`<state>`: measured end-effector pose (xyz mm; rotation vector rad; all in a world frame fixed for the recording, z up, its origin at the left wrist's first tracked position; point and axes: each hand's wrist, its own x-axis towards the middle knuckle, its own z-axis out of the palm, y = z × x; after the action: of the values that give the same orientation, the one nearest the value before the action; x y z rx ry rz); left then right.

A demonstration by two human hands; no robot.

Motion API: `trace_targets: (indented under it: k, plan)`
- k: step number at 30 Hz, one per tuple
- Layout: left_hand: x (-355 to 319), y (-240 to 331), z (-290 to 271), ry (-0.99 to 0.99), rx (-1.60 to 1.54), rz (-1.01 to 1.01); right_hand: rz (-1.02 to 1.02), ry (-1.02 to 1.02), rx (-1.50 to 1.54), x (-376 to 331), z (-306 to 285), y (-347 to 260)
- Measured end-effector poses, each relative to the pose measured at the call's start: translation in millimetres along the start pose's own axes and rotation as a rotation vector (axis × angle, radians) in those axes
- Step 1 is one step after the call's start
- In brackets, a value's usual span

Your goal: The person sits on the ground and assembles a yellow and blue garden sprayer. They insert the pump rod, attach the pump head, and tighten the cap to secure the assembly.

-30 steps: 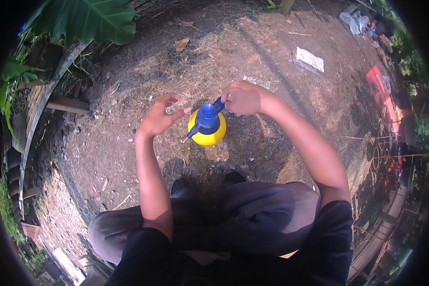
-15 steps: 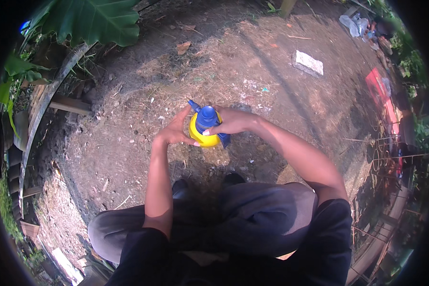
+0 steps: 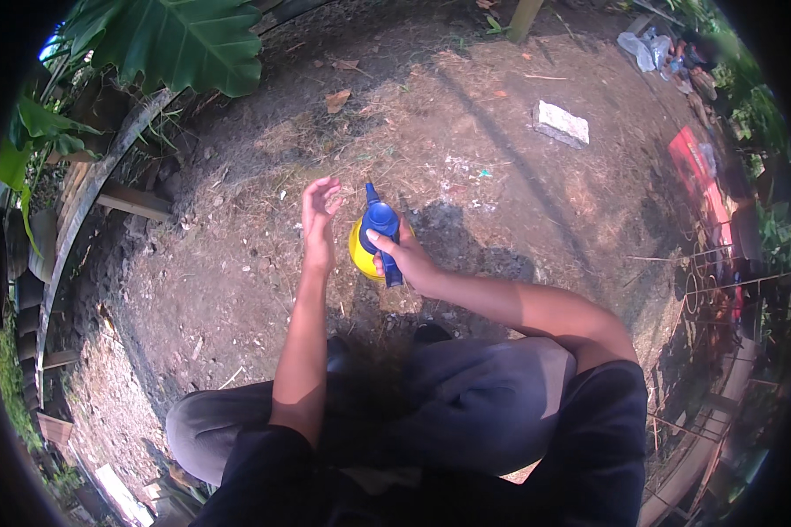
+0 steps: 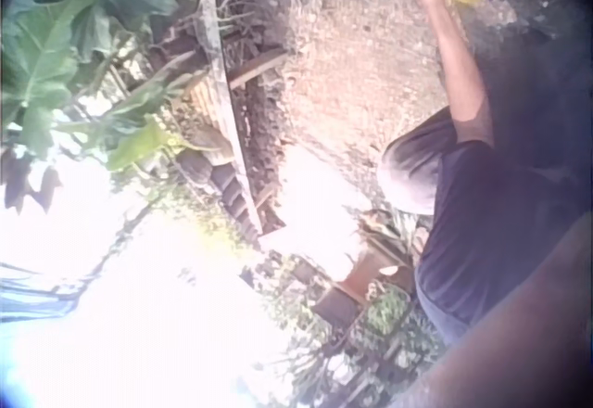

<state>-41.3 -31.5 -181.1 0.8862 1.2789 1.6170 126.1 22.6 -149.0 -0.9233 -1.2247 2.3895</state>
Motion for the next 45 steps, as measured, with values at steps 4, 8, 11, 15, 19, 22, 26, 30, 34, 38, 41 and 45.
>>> trace_targets:
  k: [4, 8, 11, 15, 19, 22, 26, 30, 34, 38, 41, 45]
  plan:
    - [17, 45, 63, -0.110, 0.218, -0.085, 0.046, -0.133, 0.074, 12, -24, 29]
    - [32, 111, 96, 0.104, 0.190, -0.072, -0.030, -0.099, 0.078, 3, -17, 20]
    - [35, 169, 106, -0.059, 0.453, 0.039, -0.005, -0.139, 0.060, -2, -19, 23]
    - [43, 173, 110, -0.100, 0.948, 0.128, -0.002, -0.116, 0.080, -1, -11, 12]
    - [40, 145, 110, -0.007, 1.016, 0.267, 0.047, -0.113, 0.042, 2, -19, 17]
    - [40, 43, 85, 0.204, 1.401, 0.578, 0.080, -0.122, 0.018, 9, -21, 22]
    - [38, 54, 68, -0.311, 0.618, 0.108, 0.017, -0.168, 0.068, 15, -27, 29]
    - [30, 62, 85, 0.039, 0.231, -0.018, 0.006, -0.122, 0.130, 1, -12, 20]
    - [32, 195, 114, -0.193, 0.637, -0.057, 0.057, -0.106, 0.064, -8, -16, 14]
    - [54, 158, 118, -0.201, 1.126, 0.199, 0.042, -0.141, 0.043, -1, -30, 18]
    - [42, 97, 106, 0.137, 1.214, 0.497, 0.043, -0.141, 0.007, -1, -30, 23]
    - [32, 47, 89, -0.010, 0.868, 0.340, -0.009, -0.169, 0.049, 3, -26, 31]
